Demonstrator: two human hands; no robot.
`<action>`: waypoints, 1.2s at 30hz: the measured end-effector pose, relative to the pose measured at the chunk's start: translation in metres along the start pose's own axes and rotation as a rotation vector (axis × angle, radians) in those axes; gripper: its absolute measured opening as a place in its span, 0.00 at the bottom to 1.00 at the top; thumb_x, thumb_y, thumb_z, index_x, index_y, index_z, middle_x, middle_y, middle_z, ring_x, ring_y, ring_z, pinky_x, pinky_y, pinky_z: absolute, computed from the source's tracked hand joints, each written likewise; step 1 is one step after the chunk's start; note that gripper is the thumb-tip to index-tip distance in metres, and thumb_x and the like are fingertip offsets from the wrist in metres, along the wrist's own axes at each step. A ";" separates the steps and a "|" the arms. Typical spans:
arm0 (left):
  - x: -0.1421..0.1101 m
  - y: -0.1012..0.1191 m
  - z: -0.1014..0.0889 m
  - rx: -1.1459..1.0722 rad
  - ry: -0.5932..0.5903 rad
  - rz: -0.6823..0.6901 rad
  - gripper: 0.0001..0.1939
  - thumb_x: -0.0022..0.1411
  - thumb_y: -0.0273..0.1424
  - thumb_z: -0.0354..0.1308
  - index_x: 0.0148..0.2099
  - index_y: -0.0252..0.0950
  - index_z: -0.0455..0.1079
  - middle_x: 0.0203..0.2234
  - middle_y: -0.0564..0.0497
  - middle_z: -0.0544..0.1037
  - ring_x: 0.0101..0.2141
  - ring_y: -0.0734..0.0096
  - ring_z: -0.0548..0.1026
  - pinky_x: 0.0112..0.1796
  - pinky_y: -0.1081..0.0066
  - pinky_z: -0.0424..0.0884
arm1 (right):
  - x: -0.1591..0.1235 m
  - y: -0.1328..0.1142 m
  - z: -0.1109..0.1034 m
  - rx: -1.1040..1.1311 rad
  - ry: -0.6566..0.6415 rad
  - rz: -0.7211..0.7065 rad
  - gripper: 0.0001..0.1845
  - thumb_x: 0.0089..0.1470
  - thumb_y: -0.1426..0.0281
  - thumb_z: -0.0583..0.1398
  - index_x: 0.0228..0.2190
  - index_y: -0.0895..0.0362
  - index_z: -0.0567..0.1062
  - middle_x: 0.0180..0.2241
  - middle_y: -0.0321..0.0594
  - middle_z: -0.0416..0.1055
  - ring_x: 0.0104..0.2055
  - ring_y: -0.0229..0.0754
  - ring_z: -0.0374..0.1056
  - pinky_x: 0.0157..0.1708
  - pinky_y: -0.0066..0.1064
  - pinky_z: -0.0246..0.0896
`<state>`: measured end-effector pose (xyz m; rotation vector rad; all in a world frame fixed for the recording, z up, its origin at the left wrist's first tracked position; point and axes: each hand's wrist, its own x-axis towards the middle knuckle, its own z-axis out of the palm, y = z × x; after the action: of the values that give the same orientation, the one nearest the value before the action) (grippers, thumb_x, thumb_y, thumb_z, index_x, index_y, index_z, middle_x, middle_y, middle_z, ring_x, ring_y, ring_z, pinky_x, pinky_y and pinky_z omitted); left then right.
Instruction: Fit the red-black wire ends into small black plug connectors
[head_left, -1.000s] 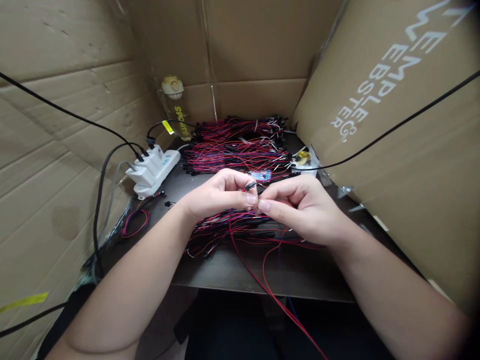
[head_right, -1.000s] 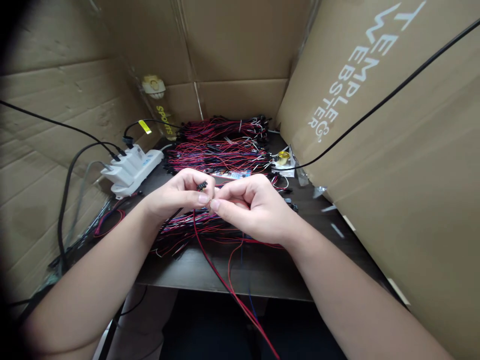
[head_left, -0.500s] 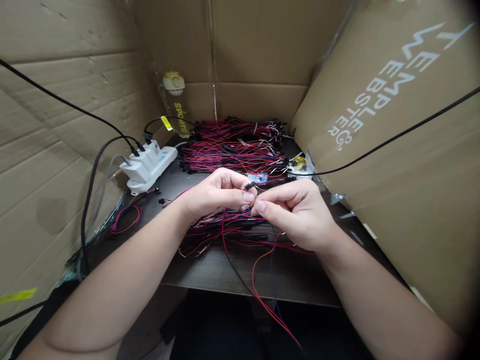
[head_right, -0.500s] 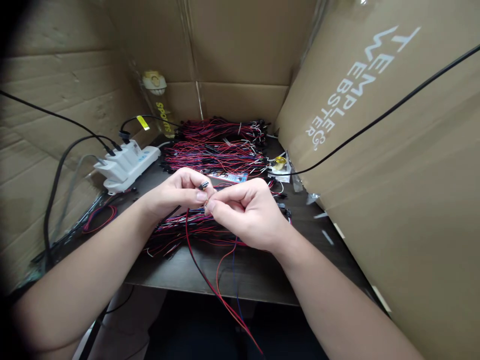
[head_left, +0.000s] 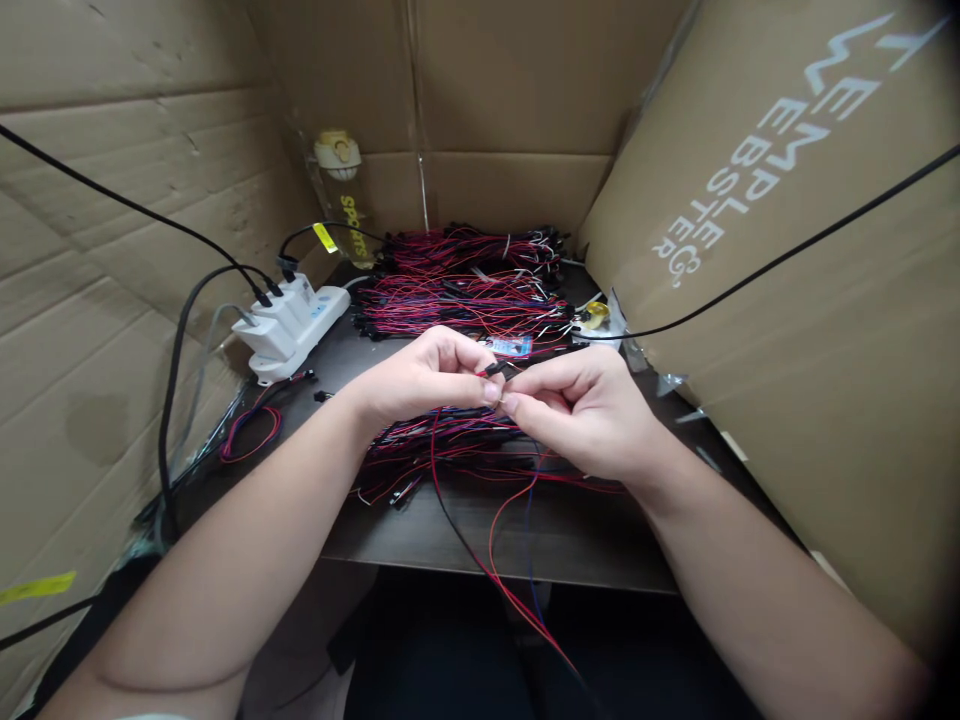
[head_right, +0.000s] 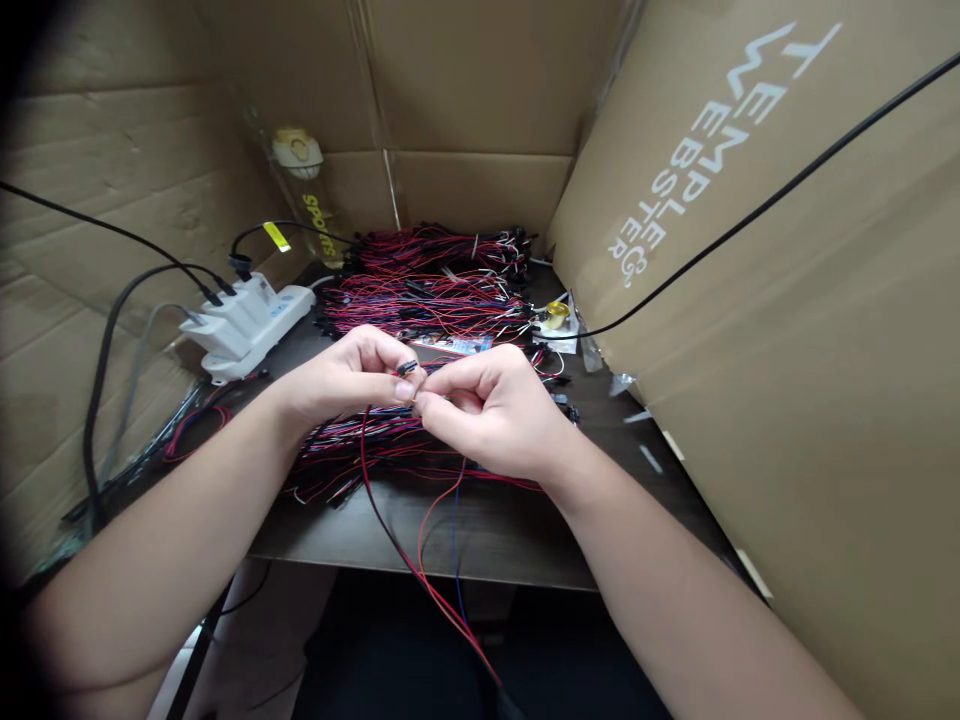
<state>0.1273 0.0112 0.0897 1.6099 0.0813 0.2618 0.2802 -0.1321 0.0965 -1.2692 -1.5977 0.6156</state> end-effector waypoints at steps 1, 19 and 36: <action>0.000 0.001 0.000 0.023 0.001 0.003 0.11 0.55 0.32 0.69 0.27 0.30 0.75 0.20 0.53 0.71 0.22 0.80 0.64 0.26 0.76 0.62 | 0.000 0.000 -0.001 -0.007 -0.013 -0.008 0.12 0.54 0.72 0.63 0.21 0.62 0.80 0.14 0.29 0.50 0.17 0.29 0.44 0.17 0.27 0.39; -0.007 0.009 0.003 0.076 0.100 0.179 0.15 0.60 0.35 0.69 0.44 0.32 0.73 0.32 0.48 0.78 0.30 0.75 0.75 0.32 0.75 0.71 | 0.001 -0.004 -0.002 0.028 0.027 0.045 0.17 0.56 0.69 0.62 0.18 0.61 0.75 0.16 0.30 0.48 0.19 0.29 0.42 0.18 0.28 0.37; -0.003 0.006 0.003 0.859 0.266 0.463 0.08 0.67 0.36 0.62 0.40 0.37 0.76 0.50 0.42 0.71 0.53 0.60 0.69 0.57 0.56 0.66 | 0.009 0.002 0.001 0.432 0.071 0.424 0.16 0.45 0.68 0.64 0.12 0.57 0.68 0.12 0.26 0.48 0.18 0.29 0.39 0.21 0.31 0.33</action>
<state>0.1247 0.0076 0.0952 2.4312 0.0210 0.8891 0.2804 -0.1227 0.0975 -1.2820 -1.0600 1.1000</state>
